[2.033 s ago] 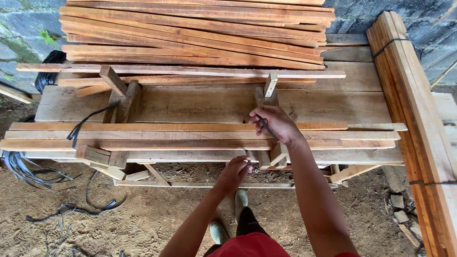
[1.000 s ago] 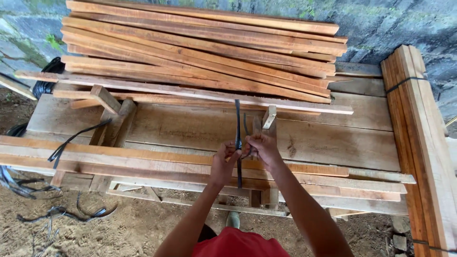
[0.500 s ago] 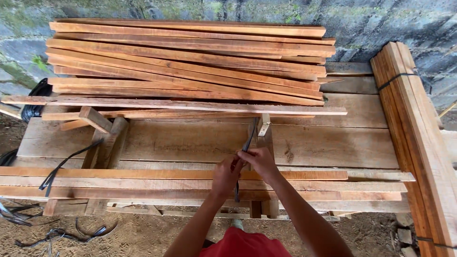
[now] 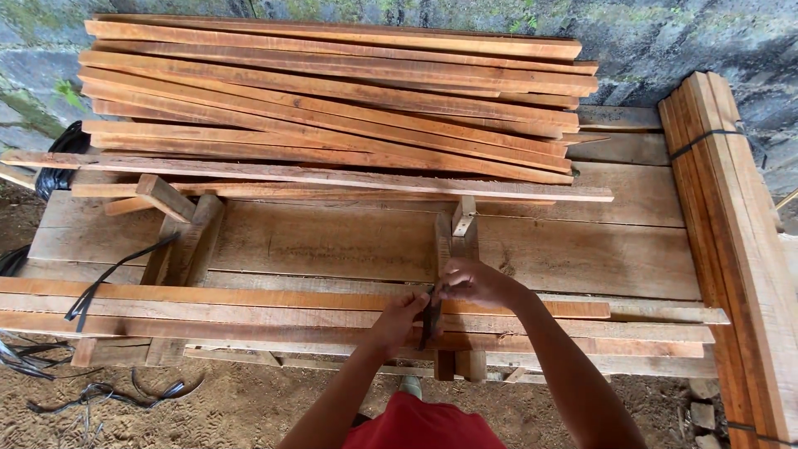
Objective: Bundling thin wooden slats together using black rubber straps by hand.
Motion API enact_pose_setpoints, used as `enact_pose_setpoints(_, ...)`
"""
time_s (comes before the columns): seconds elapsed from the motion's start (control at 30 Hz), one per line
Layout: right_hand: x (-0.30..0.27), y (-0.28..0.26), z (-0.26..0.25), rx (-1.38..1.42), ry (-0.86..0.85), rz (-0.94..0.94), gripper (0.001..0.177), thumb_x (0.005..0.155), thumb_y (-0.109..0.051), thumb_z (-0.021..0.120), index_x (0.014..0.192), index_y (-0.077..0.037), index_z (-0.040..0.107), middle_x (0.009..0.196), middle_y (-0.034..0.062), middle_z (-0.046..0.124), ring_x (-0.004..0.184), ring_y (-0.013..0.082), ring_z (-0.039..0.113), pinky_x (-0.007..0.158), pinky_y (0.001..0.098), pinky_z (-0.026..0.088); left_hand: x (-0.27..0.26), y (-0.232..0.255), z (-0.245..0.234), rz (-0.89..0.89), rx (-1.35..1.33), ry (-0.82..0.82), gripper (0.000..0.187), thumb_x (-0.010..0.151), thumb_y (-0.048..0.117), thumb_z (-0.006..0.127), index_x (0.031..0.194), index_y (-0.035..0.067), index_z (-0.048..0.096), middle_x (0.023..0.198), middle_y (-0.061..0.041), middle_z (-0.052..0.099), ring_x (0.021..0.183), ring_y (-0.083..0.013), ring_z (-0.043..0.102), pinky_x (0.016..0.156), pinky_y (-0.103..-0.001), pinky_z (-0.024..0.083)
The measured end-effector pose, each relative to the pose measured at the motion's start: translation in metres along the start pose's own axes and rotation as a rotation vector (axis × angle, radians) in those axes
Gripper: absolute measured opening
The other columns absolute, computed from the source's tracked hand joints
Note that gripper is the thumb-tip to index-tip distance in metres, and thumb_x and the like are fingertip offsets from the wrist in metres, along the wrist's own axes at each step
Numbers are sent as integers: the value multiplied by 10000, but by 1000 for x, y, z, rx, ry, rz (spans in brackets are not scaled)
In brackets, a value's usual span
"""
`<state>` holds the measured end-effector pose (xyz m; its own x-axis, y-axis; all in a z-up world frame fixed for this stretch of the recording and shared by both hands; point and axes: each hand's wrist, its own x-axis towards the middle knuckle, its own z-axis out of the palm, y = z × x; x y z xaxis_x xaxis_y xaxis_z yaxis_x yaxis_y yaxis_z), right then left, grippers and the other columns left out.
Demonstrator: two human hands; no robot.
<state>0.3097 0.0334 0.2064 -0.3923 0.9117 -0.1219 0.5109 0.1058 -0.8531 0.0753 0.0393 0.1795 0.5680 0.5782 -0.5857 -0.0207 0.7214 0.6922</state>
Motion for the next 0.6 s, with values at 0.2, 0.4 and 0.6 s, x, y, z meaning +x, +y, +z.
enact_pose_setpoints(0.2,16,68,22,-731,328,-421,391,745,-63,846,1106,-208,806,1046,53,624,989,238,649,1056,451,483,31,-28,-20,-72,-76,99,386,1040,433,604,1095,58,676,1029,-132,722,961,-290,737,765,-413,615)
enact_pose_setpoints(0.4,25,73,34,-702,362,-523,572,678,-66,887,1212,-227,758,1062,48,579,1010,250,635,1063,455,473,33,-9,-10,14,-176,63,517,1079,507,481,1232,58,686,1222,-202,707,1116,-382,704,880,-484,609)
enact_pose_setpoints(0.6,22,54,22,83,207,-244,255,819,-75,842,1065,-144,831,1101,112,695,1071,287,661,1012,454,486,38,-14,-4,273,-200,128,372,1108,315,487,1188,-12,644,1219,-205,684,1154,-332,689,985,-475,632)
